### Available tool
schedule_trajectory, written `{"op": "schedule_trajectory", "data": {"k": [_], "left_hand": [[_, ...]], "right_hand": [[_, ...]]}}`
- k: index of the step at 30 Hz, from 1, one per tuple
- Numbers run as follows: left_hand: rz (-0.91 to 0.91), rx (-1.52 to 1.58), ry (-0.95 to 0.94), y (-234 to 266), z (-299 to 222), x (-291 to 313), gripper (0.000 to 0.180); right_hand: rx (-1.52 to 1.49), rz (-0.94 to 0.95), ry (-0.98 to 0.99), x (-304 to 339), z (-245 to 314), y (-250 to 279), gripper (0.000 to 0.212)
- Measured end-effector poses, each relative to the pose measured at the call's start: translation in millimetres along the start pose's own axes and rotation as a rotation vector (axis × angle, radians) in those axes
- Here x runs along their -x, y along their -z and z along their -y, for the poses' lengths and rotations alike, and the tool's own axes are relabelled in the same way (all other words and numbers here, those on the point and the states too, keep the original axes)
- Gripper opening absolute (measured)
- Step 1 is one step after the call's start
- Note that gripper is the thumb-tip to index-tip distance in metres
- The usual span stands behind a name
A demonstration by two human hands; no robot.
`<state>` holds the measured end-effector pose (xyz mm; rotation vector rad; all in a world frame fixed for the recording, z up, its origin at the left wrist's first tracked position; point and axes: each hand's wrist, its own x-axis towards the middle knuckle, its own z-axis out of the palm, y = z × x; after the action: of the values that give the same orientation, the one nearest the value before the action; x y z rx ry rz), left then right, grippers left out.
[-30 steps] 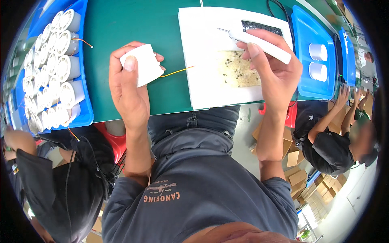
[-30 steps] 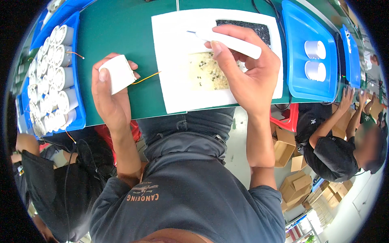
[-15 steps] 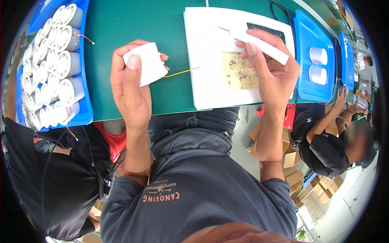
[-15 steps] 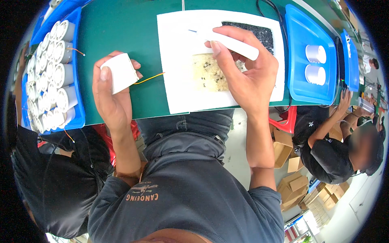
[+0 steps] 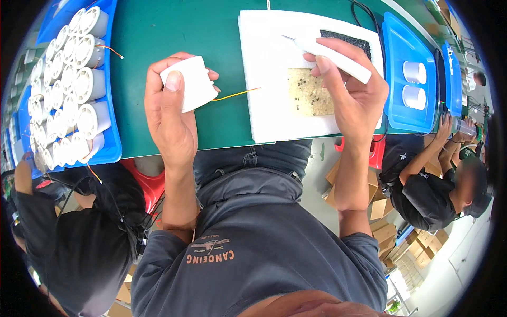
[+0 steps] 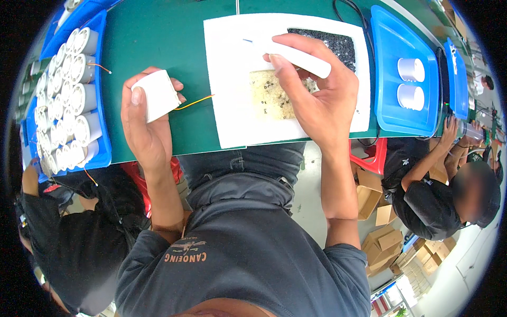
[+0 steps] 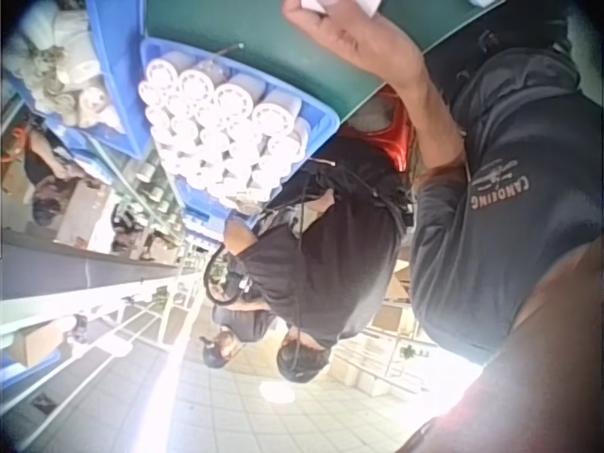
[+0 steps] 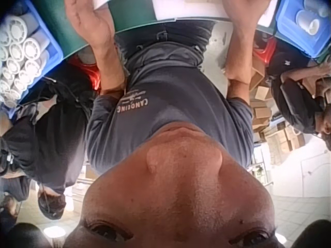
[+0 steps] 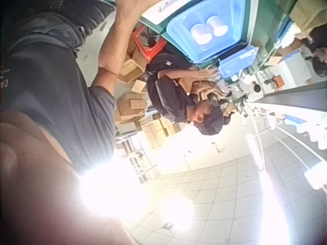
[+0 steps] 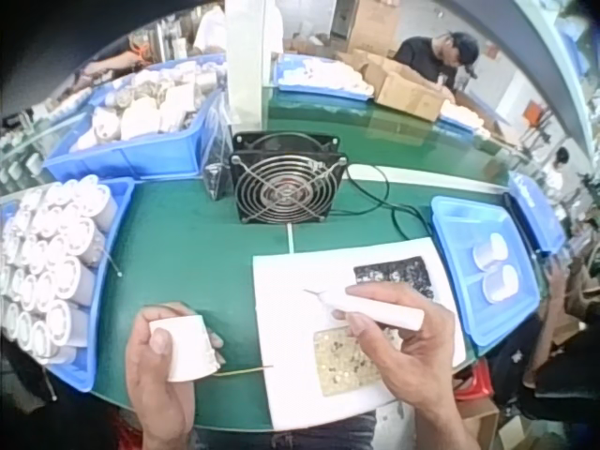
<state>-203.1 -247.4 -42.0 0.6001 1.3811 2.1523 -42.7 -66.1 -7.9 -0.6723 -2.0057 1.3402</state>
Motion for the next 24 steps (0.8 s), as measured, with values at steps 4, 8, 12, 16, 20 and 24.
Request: {"op": "schedule_trajectory", "data": {"k": [4, 8, 12, 16, 20, 24], "left_hand": [[-0.025, -0.01, 0.003, 0, 1, 1, 0.026], [-0.022, -0.078, 0.007, 1, 1, 0, 0.037], [-0.043, -0.085, 0.013, 0, 2, 0, 0.039], [-0.076, -0.122, 0.009, -1, 2, 1, 0.042], [-0.087, -0.113, 0.014, -1, 2, 0, 0.043], [-0.066, -0.091, 0.001, -2, 1, 0, 0.039]], "right_hand": [[-0.079, -0.008, -0.095, -1, 1, 2, 0.024], [-0.219, 0.005, -0.117, -3, -1, 9, 0.024], [-0.267, -0.1, -0.073, 6, -3, 20, 0.022], [-0.228, -0.204, -0.086, 19, -5, 34, 0.02], [-0.159, -0.215, -0.094, 26, -9, 38, 0.019], [-0.146, -0.201, -0.11, 26, -10, 39, 0.018]]}}
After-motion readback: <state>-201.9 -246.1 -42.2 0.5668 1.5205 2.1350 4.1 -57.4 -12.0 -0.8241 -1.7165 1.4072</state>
